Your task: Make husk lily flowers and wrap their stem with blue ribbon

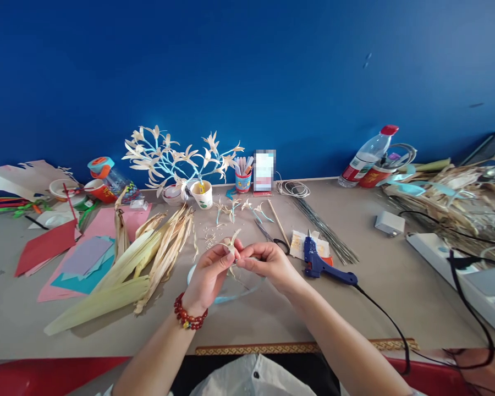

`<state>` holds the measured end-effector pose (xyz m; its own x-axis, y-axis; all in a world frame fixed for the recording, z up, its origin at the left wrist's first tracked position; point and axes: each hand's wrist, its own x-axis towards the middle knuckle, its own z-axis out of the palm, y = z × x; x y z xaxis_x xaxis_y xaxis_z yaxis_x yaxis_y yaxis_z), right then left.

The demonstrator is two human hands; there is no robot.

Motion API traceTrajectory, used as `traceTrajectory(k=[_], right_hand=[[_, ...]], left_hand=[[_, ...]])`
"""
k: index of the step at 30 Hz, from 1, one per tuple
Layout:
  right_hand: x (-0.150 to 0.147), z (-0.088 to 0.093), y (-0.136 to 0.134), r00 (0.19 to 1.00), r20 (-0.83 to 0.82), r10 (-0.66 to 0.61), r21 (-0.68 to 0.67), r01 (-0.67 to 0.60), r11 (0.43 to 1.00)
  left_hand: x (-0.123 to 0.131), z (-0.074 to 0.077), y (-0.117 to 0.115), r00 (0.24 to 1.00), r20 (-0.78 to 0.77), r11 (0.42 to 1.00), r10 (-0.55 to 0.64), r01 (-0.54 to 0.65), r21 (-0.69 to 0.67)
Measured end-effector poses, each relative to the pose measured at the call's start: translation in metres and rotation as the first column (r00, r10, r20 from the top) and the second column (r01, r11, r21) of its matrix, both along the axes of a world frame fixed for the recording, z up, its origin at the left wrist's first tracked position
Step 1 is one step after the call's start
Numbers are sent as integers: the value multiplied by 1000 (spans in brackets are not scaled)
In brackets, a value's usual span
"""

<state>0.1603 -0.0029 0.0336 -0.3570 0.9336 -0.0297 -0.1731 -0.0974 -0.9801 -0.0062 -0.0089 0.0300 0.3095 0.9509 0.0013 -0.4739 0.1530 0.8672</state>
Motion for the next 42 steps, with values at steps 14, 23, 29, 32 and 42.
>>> traceTrajectory(k=[14,23,29,32,42], right_hand=[[1,-6,1,989,-113,96,-94,-106,990],[-3,-8,0,994,-92,58,25,-56,998],[-3,-2,-2,987,99,-124,251,96,963],[0,0,-1,983,142,-113,295,67,953],[2,-5,1,989,-70,133,21,-131,991]], left_hand=[[-1,2,0,1000,-7,998,-28,28,59],[2,-1,-1,1000,17,1000,-11,11,28],[4,-9,-2,978,-78,981,193,-189,54],[3,-14,-2,967,-113,973,228,-224,47],[1,-6,-1,989,-75,990,125,-119,68]])
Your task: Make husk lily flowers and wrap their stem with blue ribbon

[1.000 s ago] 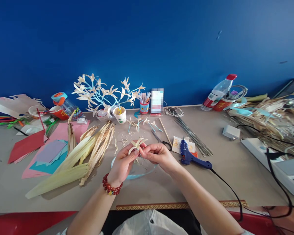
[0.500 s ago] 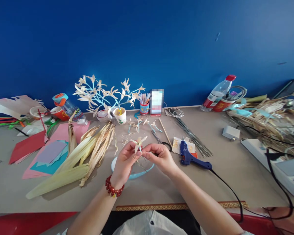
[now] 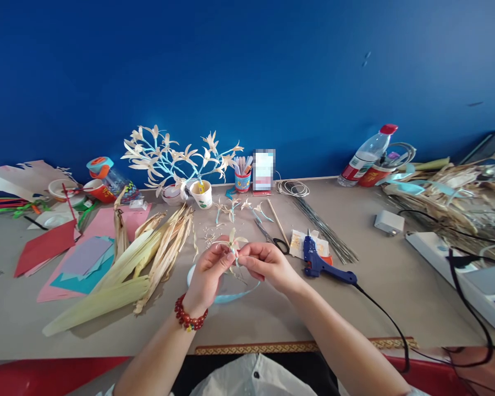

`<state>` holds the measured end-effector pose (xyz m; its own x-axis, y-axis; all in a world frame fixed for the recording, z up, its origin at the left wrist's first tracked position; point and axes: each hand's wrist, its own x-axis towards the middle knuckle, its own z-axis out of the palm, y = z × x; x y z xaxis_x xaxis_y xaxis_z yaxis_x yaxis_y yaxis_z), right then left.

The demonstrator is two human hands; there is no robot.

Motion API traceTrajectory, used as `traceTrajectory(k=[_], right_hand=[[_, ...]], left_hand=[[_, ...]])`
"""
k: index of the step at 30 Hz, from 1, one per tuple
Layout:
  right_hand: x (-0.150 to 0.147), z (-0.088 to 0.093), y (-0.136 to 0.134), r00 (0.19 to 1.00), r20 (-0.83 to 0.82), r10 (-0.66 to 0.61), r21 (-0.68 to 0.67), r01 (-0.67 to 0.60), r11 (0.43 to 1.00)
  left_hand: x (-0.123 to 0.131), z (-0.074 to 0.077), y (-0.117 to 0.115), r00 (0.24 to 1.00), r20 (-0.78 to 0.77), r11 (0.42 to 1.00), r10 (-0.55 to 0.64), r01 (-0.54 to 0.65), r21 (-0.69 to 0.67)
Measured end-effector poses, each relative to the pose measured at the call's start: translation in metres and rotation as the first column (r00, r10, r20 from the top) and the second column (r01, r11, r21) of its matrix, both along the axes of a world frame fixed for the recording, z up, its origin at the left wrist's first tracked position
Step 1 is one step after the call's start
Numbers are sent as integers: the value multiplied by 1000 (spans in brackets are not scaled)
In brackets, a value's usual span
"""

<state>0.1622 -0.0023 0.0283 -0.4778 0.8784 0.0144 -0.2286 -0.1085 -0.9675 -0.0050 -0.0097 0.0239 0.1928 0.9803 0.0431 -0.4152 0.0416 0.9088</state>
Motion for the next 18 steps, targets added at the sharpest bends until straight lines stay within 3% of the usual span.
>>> traceTrajectory(k=[5,10,15,18], right_hand=[[-5,-2,0,994,-102,38,-59,-44,997],[-8,-2,-3,996,-90,-9,-14,8,1000],[-9,0,-6,992,26,-127,140,122,983],[-9,1,-7,947,178,-268,341,196,919]], left_hand=[[1,4,0,992,94,996,-85,87,-24],[2,5,0,986,113,993,-121,122,5],[4,1,-1,996,82,999,-42,41,15],[5,-2,-2,999,43,999,31,-32,20]])
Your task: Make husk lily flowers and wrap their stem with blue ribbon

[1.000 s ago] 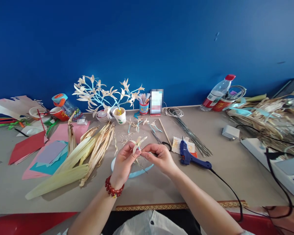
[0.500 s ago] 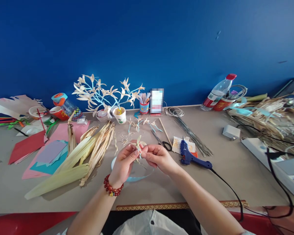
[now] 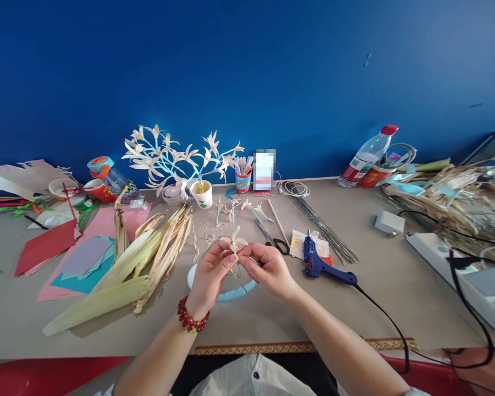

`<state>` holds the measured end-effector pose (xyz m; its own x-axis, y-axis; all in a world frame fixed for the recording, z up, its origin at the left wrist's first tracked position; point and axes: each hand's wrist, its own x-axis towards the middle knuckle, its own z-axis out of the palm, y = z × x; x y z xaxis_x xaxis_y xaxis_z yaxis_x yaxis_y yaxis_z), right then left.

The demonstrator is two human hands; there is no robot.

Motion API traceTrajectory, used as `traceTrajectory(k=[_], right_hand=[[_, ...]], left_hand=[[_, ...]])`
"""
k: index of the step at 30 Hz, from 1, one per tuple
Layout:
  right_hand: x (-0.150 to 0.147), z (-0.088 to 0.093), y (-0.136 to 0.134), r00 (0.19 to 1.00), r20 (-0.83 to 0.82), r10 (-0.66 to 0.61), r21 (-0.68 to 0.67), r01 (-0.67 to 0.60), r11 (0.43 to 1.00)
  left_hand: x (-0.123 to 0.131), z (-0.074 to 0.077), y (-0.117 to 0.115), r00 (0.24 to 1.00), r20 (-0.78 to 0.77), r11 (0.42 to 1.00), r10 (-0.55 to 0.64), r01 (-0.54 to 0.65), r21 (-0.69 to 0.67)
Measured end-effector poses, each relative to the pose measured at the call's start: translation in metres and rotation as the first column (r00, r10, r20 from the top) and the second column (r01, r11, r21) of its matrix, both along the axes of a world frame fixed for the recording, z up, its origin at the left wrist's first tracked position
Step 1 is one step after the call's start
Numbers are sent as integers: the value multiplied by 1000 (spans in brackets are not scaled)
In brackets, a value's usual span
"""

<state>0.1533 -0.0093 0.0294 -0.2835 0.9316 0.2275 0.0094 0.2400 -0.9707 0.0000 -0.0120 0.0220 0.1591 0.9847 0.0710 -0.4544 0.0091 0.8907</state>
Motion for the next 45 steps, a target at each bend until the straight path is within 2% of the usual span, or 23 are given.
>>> traceTrajectory(k=[2,4,6,9,12,17,26,35,45], right_hand=[[0,0,0,992,107,-62,98,52,994],[0,0,0,986,141,-91,135,72,988],[1,-1,1,989,129,-78,104,65,992],[3,-4,3,999,28,27,-34,-26,999],[5,-6,4,981,-136,137,-163,-158,974],[4,-4,5,941,-274,197,-257,-269,928],[2,-2,4,932,-308,193,-290,-285,914],[4,1,4,942,-270,198,-263,-270,926],[2,-1,5,908,-362,210,-283,-321,904]], left_hand=[[0,-1,0,998,-35,999,42,-42,3],[-1,-2,0,996,-57,997,73,-74,-2],[-2,-1,1,996,-52,997,69,-70,-16],[-3,1,1,1000,-5,999,18,-18,-34],[-4,4,2,996,68,997,-63,66,-44],[-4,10,2,969,140,976,-205,212,-40],[-5,12,2,954,166,966,-248,257,-31],[-6,11,3,965,150,971,-216,228,-69],[-5,12,3,962,138,966,-234,246,-78]])
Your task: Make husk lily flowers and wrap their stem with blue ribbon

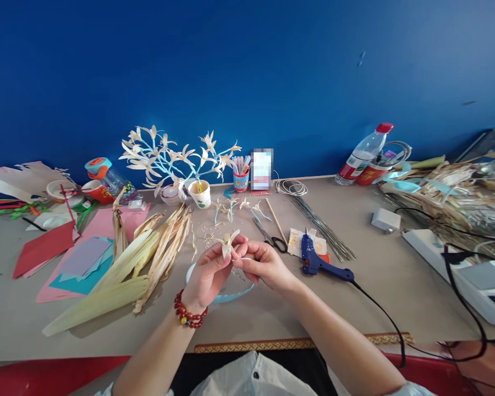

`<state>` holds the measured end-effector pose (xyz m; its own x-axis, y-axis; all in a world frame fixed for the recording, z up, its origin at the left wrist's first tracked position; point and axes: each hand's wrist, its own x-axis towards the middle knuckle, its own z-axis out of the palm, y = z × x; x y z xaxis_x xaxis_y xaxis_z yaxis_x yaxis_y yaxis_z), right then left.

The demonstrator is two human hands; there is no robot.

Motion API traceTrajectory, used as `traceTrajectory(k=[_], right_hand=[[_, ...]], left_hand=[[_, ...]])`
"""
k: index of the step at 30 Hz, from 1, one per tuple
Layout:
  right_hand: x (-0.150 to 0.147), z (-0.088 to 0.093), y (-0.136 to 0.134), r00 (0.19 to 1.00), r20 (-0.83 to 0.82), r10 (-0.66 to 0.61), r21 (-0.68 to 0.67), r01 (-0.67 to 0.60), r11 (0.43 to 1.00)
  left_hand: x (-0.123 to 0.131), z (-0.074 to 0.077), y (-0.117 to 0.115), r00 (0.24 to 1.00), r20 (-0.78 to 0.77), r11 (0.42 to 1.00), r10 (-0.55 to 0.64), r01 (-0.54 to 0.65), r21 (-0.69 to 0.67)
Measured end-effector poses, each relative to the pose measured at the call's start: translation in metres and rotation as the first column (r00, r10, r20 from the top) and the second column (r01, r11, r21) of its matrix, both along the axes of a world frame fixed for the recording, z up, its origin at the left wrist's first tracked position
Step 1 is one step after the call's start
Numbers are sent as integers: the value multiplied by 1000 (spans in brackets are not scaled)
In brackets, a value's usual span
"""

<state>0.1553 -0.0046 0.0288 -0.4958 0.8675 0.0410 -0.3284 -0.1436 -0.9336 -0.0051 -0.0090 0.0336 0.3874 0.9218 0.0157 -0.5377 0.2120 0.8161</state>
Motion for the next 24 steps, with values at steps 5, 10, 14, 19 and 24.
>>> traceTrajectory(k=[5,10,14,19,24], right_hand=[[-3,-5,2,993,-107,48,-51,-54,997],[-3,-6,0,996,-62,-60,11,60,998],[-2,-4,-1,986,23,-166,101,163,981],[-2,-3,-1,982,61,-176,109,169,980],[-1,-2,1,995,34,-92,24,91,996]], left_hand=[[1,2,0,999,26,1000,-24,25,-1],[4,0,0,999,-9,999,33,-33,17],[4,-6,-1,982,-65,984,176,-174,44],[1,-12,-1,936,-188,952,298,-277,128],[0,-12,-2,953,-167,966,254,-242,87]])
